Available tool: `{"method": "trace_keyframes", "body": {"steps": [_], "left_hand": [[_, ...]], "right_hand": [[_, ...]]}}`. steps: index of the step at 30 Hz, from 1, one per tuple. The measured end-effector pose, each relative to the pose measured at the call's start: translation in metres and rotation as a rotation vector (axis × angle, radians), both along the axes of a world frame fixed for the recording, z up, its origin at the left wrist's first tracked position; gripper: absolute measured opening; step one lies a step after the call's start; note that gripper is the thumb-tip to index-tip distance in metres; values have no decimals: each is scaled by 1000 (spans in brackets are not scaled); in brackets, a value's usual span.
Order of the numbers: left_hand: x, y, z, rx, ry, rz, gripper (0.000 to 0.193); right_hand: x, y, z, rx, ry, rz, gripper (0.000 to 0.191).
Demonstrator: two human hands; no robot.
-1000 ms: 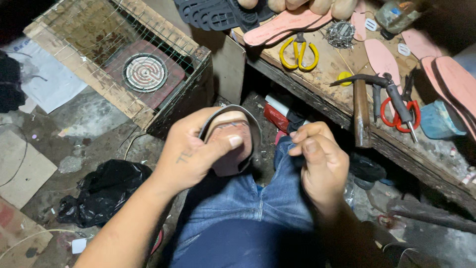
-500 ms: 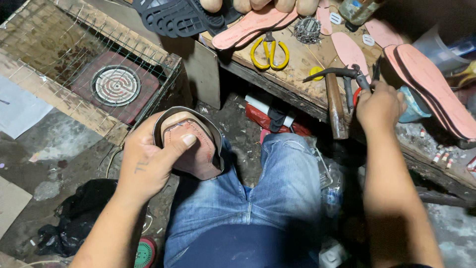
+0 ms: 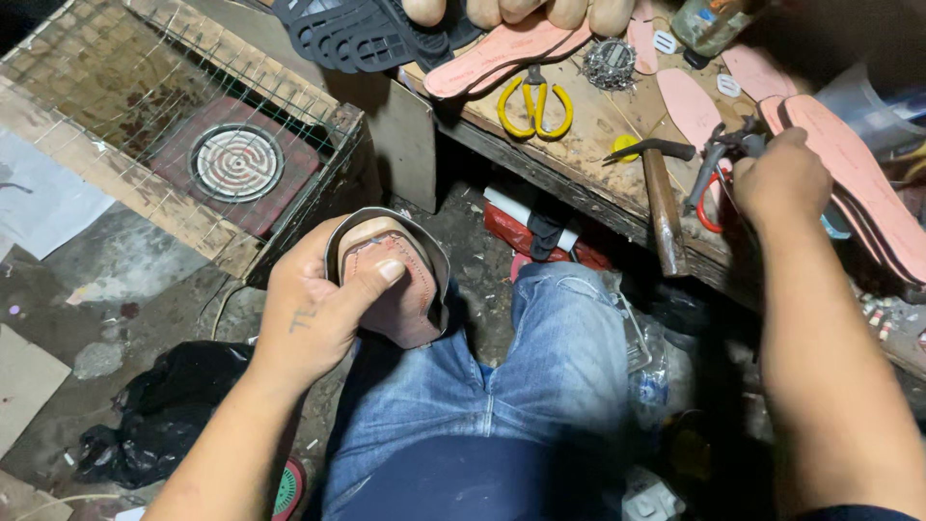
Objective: The person sits on the floor and hammers an insole onto a wooden shoe last, then pulls a black shoe upper over the last and shapes it by hand. They use pliers to grip and stretch the upper and hammer it to secure it on the last.
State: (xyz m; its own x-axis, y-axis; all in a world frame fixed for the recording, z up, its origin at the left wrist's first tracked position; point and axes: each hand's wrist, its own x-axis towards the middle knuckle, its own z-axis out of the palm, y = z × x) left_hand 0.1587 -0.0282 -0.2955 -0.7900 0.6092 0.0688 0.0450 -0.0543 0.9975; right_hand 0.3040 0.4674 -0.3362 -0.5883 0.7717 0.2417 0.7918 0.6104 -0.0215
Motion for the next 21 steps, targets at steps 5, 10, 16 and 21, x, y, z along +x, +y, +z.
{"method": "trace_keyframes", "body": {"steps": [5, 10, 16, 21], "left_hand": [[1, -5, 6, -13, 66, 47, 37], [16, -3, 10, 10, 109, 83, 35], [40, 9, 14, -122, 361, 85, 41], [64, 20, 16, -176, 565, 46, 44]], "right_hand": [[20, -14, 8, -94, 300, 109, 34], [55, -96, 35, -866, 1152, 301, 50], [70, -217, 64, -1664, 720, 584, 72], [86, -264, 75, -1869, 162, 513, 57]]}}
